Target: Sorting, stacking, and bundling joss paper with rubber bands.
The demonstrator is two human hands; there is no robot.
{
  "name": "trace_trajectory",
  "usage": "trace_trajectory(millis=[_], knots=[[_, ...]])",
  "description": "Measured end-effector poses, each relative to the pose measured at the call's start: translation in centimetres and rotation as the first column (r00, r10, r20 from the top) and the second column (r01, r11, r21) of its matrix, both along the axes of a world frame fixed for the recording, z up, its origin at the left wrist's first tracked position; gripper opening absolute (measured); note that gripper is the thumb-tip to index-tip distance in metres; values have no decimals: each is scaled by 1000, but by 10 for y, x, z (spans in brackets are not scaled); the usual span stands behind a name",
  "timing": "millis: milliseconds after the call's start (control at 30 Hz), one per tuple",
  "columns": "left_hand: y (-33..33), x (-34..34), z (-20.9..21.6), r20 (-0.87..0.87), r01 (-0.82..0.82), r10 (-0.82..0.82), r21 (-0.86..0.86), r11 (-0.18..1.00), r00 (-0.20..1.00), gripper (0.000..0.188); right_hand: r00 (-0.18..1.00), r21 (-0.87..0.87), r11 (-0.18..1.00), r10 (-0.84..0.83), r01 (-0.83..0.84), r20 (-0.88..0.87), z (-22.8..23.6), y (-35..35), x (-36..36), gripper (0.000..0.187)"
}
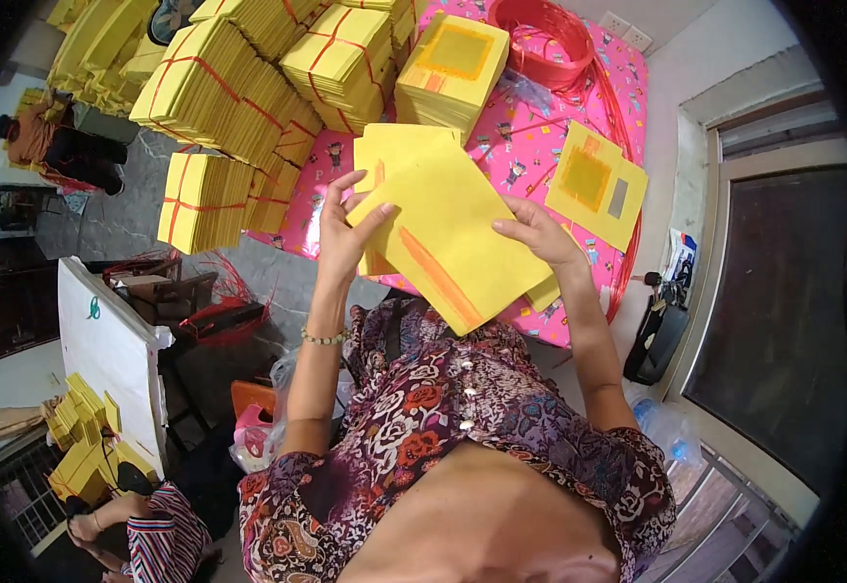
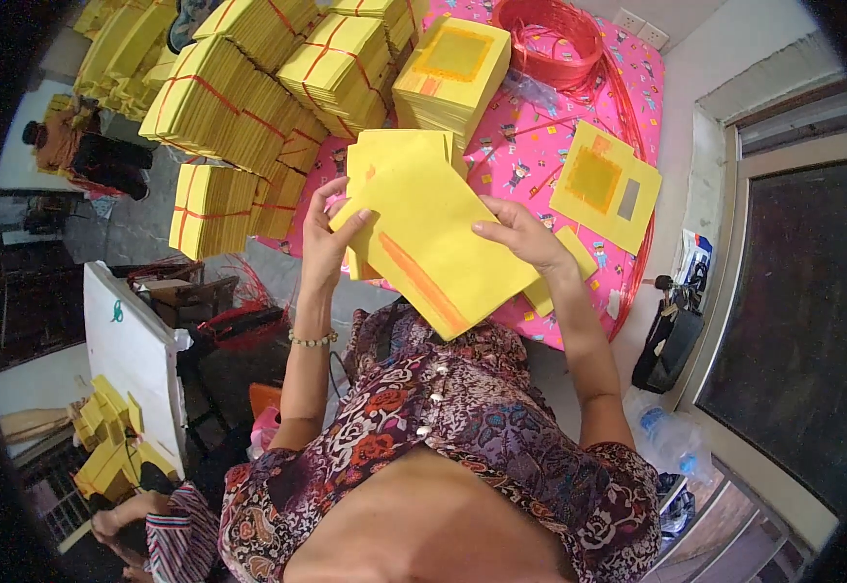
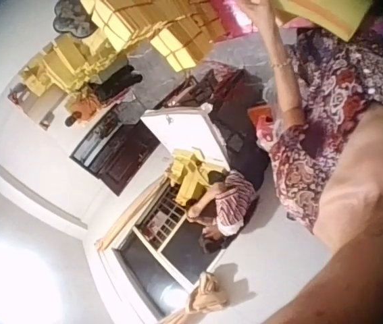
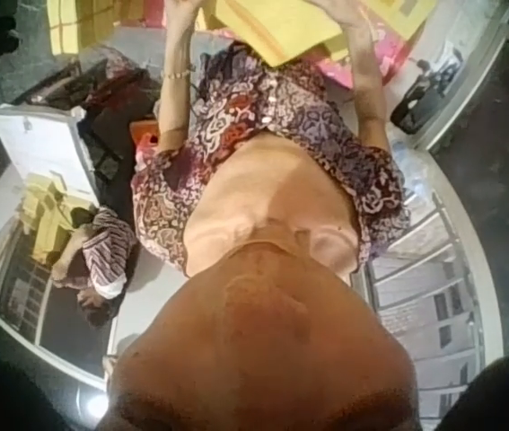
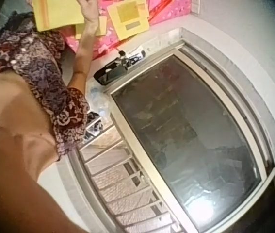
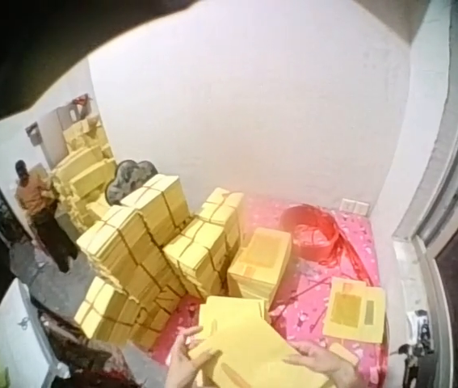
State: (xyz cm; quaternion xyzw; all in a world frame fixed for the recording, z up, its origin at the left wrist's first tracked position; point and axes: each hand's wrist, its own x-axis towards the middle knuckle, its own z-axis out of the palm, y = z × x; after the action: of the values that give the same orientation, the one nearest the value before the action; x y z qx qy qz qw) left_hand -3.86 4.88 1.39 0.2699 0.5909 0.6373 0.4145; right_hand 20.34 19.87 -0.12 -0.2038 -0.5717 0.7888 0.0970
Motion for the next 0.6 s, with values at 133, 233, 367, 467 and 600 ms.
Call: trace_trajectory(millis=[133,233,367,467,600], knots=[[-6,0,-44,574,-62,-1,90,994,819,59,978,-95,976,-201,195,-51,15,-9,-15,41],[-2,41,-22,321,-44,36,20,999,946,63,922,-165,921,-373,353,-105,12,-18,-30,38],[5,55,-28,-121,-96,111,121,988,986,72,881,490,755,-470,436,-59,-1,-40,-45,38],[5,55,-20,-331,-81,118,123,989,936,69,880,805,509,-473,304,-33,30,-69,-55,47],[4,64,4,-27,-29,34,155,988,999,55,944,842,505,-328,190,-17,35,-82,-59,69]])
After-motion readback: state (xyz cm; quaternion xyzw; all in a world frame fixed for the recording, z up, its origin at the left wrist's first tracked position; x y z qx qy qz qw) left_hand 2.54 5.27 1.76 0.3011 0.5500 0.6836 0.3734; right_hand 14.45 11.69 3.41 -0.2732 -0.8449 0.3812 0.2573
